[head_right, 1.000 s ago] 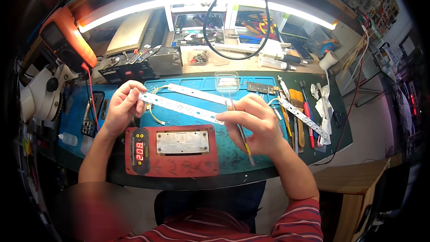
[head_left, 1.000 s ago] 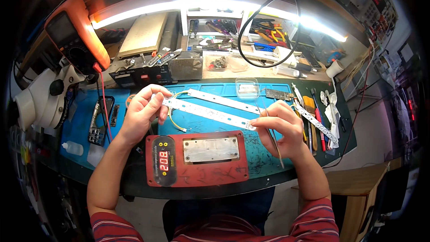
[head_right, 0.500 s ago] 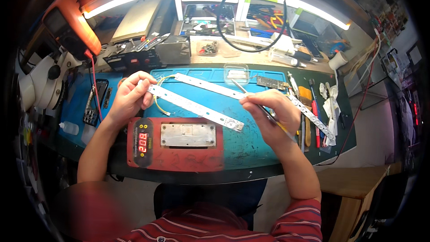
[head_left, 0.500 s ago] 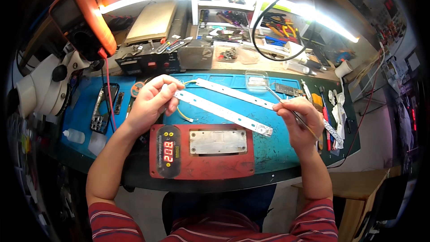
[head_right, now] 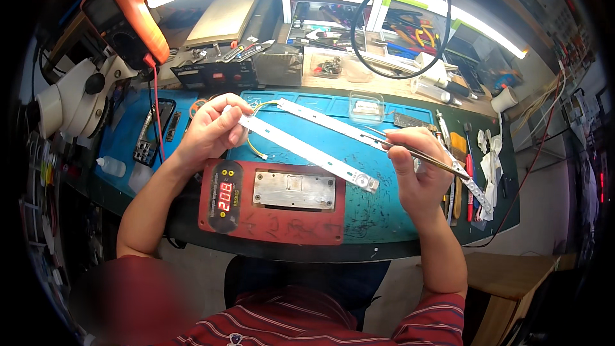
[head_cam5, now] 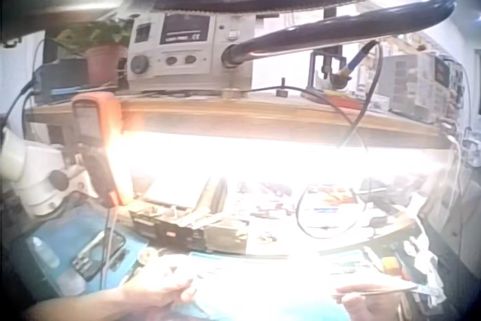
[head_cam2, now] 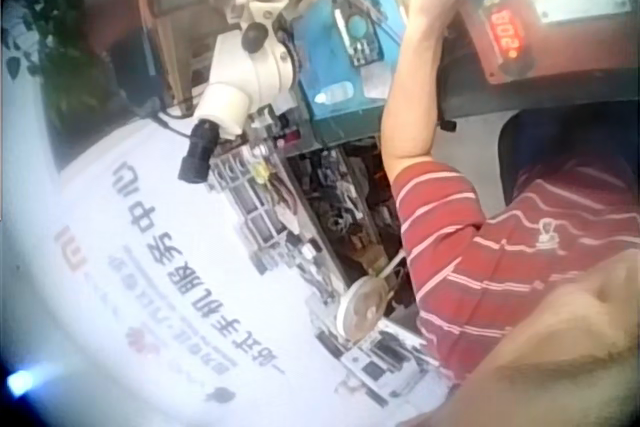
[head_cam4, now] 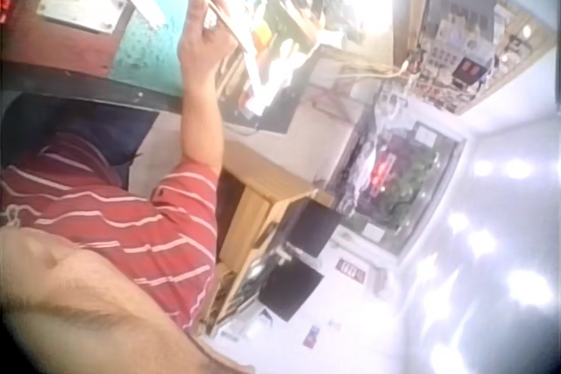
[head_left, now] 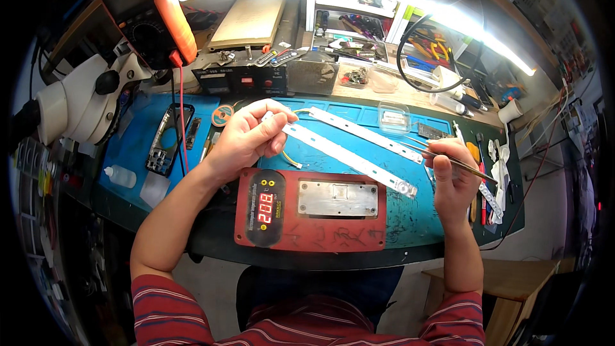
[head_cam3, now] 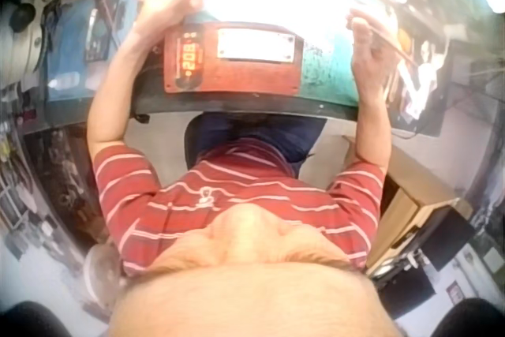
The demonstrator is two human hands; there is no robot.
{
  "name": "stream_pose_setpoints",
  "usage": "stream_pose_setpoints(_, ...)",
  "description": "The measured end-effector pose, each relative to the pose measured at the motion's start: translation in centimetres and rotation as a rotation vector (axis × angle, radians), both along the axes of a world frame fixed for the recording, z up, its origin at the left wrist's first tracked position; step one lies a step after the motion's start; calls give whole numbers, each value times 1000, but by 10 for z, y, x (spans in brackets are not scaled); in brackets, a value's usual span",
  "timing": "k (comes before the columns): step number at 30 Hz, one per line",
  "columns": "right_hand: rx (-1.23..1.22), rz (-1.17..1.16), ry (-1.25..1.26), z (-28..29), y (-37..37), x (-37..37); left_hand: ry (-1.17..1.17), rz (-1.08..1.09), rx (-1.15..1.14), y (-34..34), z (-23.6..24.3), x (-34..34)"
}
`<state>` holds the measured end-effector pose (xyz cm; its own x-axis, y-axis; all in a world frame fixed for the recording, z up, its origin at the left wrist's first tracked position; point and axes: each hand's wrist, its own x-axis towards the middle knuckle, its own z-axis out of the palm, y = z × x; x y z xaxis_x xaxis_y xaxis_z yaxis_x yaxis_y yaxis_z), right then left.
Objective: The person handles LED strip segments on a workbench, using a soldering iron and tweezers to work on the contacts. The person repeatedly picks up, positions, and adjusts the strips while monitoring a digital temperature display.
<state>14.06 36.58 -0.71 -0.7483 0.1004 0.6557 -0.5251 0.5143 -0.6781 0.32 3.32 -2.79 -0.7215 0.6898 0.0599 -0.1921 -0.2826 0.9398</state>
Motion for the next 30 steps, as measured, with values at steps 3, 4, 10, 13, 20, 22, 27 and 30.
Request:
stream_pose_setpoints(3, 44, 24, -7, 2, 2, 0, -9, 3, 15, -1, -1, 0)
stream_pose_setpoints(4, 57, 38, -9, 3, 2, 0, -11, -5, 16, -2, -2, 0)
stream_pose_setpoints(10, -40, 101, -19, 3, -1, 1, 12, -34, 10, -2, -1, -1)
stream_pose_setpoints(13, -47, 112, -46, 4, -1, 3, 14, -40, 21, -1, 0, 0)
stream_pose_setpoints(20, -137, 98, -88, 4, -1, 7, 59, 58, 56, 2, -1, -2)
stream_pose_setpoints(22, -162, 101, -90, 3, 1, 8, 54, 57, 57, 1, -2, -3)
stream_pose_setpoints(27, -160, 140, -98, 4, 1, 7, 73, 44, 53, 2, -6, -3)
stream_pose_setpoints(30, -194, 182, -96, 2, -1, 7, 79, 49, 46, 0, -7, -3)
